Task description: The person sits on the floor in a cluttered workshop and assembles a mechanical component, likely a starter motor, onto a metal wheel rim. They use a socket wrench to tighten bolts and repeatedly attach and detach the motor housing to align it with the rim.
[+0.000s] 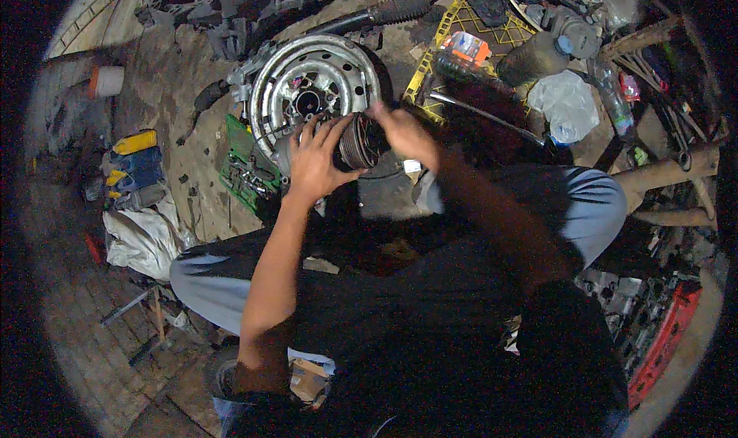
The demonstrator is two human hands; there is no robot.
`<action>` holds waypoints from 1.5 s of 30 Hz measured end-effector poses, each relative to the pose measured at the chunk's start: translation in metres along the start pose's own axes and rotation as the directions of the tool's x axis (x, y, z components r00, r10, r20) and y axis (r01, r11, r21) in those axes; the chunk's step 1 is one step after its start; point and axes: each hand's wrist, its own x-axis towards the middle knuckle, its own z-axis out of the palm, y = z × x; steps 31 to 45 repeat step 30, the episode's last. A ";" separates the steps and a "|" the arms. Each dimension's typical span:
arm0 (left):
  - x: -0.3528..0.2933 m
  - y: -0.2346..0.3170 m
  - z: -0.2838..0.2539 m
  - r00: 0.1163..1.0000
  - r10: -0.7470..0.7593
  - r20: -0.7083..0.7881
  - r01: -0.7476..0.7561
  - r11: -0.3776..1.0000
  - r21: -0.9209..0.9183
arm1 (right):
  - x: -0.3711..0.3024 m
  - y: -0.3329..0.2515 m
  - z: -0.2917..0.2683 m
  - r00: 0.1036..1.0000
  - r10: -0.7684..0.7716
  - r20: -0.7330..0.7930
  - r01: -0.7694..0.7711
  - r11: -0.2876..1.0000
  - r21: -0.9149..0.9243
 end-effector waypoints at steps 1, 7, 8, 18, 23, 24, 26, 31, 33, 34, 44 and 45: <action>0.000 0.001 -0.001 1.000 -0.002 0.001 0.002 1.000 0.001 | -0.002 0.003 0.005 1.000 0.018 -0.018 -0.021 0.985 -0.173; 0.005 0.006 -0.002 0.999 -0.019 0.035 0.019 1.000 0.007 | 0.018 0.031 -0.004 0.999 0.024 -0.045 -0.007 0.938 0.346; 0.002 0.004 -0.001 0.999 -0.033 0.035 0.032 0.999 0.008 | 0.012 0.020 0.000 0.999 -0.014 -0.043 0.022 0.981 0.193; -0.001 0.001 0.002 0.994 -0.090 0.070 0.091 0.996 -0.024 | 0.012 0.020 0.010 0.999 0.019 0.029 -0.018 0.999 -0.042; 0.004 0.007 -0.002 0.996 -0.074 0.058 0.076 0.997 -0.022 | 0.027 0.034 -0.015 0.974 -0.165 0.156 0.075 0.883 0.464; 0.006 0.007 -0.002 0.996 -0.067 0.055 0.068 0.998 -0.016 | 0.027 0.036 -0.008 0.986 -0.158 0.054 0.119 0.893 0.434; 0.004 0.006 -0.001 0.995 -0.079 0.054 0.079 0.997 -0.009 | 0.018 0.025 -0.003 0.999 -0.051 -0.009 0.052 0.986 0.159; 0.001 0.002 0.000 0.997 -0.064 0.050 0.065 0.997 -0.030 | -0.011 -0.013 0.003 0.998 0.055 -0.004 -0.055 0.989 -0.139; 0.001 0.002 0.000 0.997 -0.064 0.050 0.065 0.997 -0.030 | -0.011 -0.013 0.003 0.998 0.055 -0.004 -0.055 0.989 -0.139; 0.001 0.002 0.000 0.997 -0.064 0.050 0.065 0.997 -0.030 | -0.011 -0.013 0.003 0.998 0.055 -0.004 -0.055 0.989 -0.139; 0.001 0.002 0.000 0.997 -0.064 0.050 0.065 0.997 -0.030 | -0.011 -0.013 0.003 0.998 0.055 -0.004 -0.055 0.989 -0.139; 0.001 0.002 0.000 0.997 -0.064 0.050 0.065 0.997 -0.030 | -0.011 -0.013 0.003 0.998 0.055 -0.004 -0.055 0.989 -0.139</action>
